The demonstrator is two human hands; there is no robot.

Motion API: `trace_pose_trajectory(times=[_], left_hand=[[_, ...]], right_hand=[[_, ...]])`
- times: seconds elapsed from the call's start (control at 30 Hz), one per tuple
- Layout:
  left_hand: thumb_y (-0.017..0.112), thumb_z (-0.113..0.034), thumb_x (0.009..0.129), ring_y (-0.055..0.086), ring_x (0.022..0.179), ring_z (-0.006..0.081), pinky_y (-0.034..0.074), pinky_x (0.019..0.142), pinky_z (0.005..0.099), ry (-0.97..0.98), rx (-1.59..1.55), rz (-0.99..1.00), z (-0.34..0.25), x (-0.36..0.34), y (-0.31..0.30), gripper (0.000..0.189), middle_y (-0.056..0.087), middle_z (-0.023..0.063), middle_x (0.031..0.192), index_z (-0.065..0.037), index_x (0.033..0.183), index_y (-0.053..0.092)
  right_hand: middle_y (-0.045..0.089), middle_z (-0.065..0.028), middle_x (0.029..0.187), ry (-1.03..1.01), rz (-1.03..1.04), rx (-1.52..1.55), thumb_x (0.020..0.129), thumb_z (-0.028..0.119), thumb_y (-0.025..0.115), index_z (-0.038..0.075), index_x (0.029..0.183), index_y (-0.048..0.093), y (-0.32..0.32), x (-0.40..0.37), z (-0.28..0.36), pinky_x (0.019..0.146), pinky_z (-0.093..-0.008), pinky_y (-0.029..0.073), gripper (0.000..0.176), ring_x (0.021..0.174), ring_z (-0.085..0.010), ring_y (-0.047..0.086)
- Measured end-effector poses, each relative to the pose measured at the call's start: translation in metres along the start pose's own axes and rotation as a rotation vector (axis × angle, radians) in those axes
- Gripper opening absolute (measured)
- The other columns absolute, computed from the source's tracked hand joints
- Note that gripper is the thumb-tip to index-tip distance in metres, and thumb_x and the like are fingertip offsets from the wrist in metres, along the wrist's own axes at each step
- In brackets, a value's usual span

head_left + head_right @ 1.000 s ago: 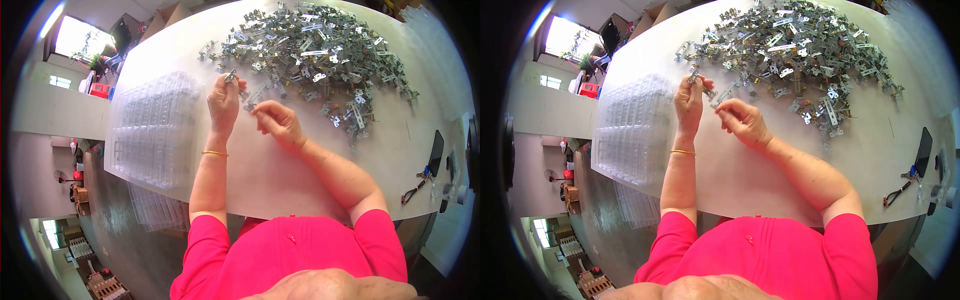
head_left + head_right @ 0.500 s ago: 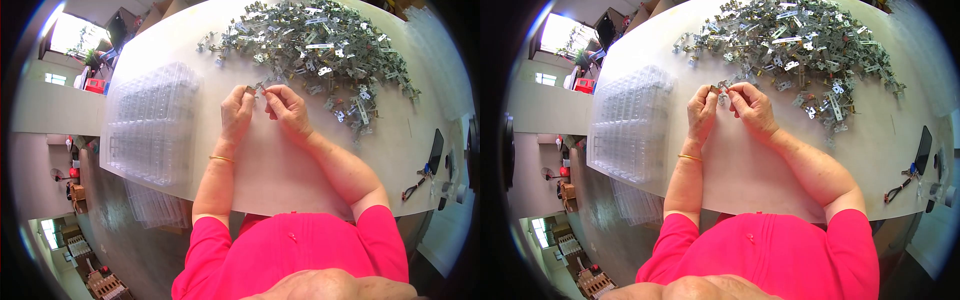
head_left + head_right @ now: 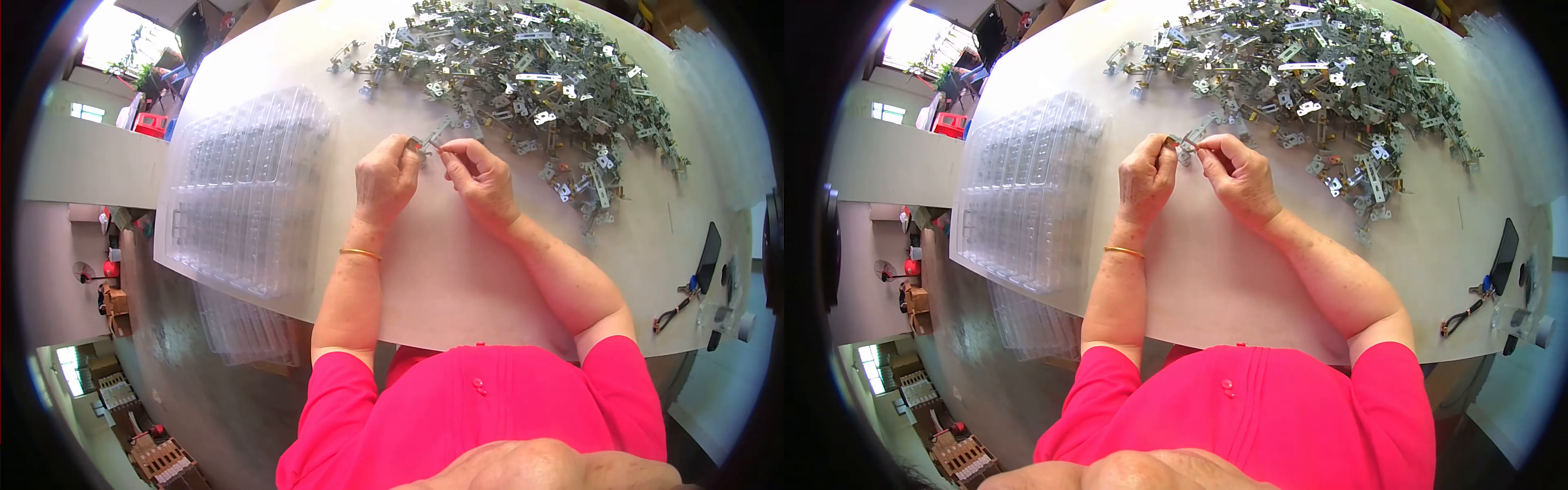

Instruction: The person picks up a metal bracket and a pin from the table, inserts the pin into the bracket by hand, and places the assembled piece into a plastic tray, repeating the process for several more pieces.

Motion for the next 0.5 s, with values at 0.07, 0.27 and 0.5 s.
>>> trace_pose_trajectory(times=[0.07, 0.27, 0.5], left_hand=[[0.061, -0.007, 0.093, 0.068, 0.073, 0.0344, 0.054, 0.067, 0.0429, 0.023, 0.034, -0.007, 0.0, 0.0006, -0.001, 0.007, 0.069, 0.0144, 0.082, -0.003, 0.092, 0.068], [0.062, -0.005, 0.095, 0.064, 0.067, 0.034, 0.052, 0.063, 0.0407, 0.108, 0.03, -0.048, 0.0016, 0.0007, -0.0016, 0.008, 0.065, 0.0171, 0.08, -0.001, 0.092, 0.067], [0.064, -0.007, 0.091, 0.065, 0.067, 0.0341, 0.052, 0.062, 0.044, 0.17, 0.123, -0.028, 0.0019, -0.0003, 0.0006, 0.003, 0.066, 0.0129, 0.077, -0.005, 0.088, 0.065]], right_hand=[[0.065, 0.002, 0.075, -0.004, -0.001, -0.023, 0.101, 0.008, 0.069, 0.004, 0.108, 0.07, 0.0, -0.0002, -0.0014, 0.06, -0.0229, 0.047, 0.008, 0.067, -0.0041, 0.058], [0.067, 0.0008, 0.077, 0.013, -0.027, 0.005, 0.101, 0.008, 0.069, 0.005, 0.107, 0.07, 0.0018, -0.0005, 0.0024, 0.061, -0.0229, 0.048, 0.007, 0.069, -0.0044, 0.06], [0.068, -0.0001, 0.078, 0.006, -0.003, -0.009, 0.101, 0.009, 0.07, 0.005, 0.109, 0.068, 0.0019, 0.0004, 0.0001, 0.062, -0.0227, 0.05, 0.009, 0.07, -0.005, 0.063]])
Point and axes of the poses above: each hand's wrist, its own x-axis towards the middle knuckle, its own y-axis out of the palm, z = x × y, the point moved 4 cm from there along x, towards the middle knuckle
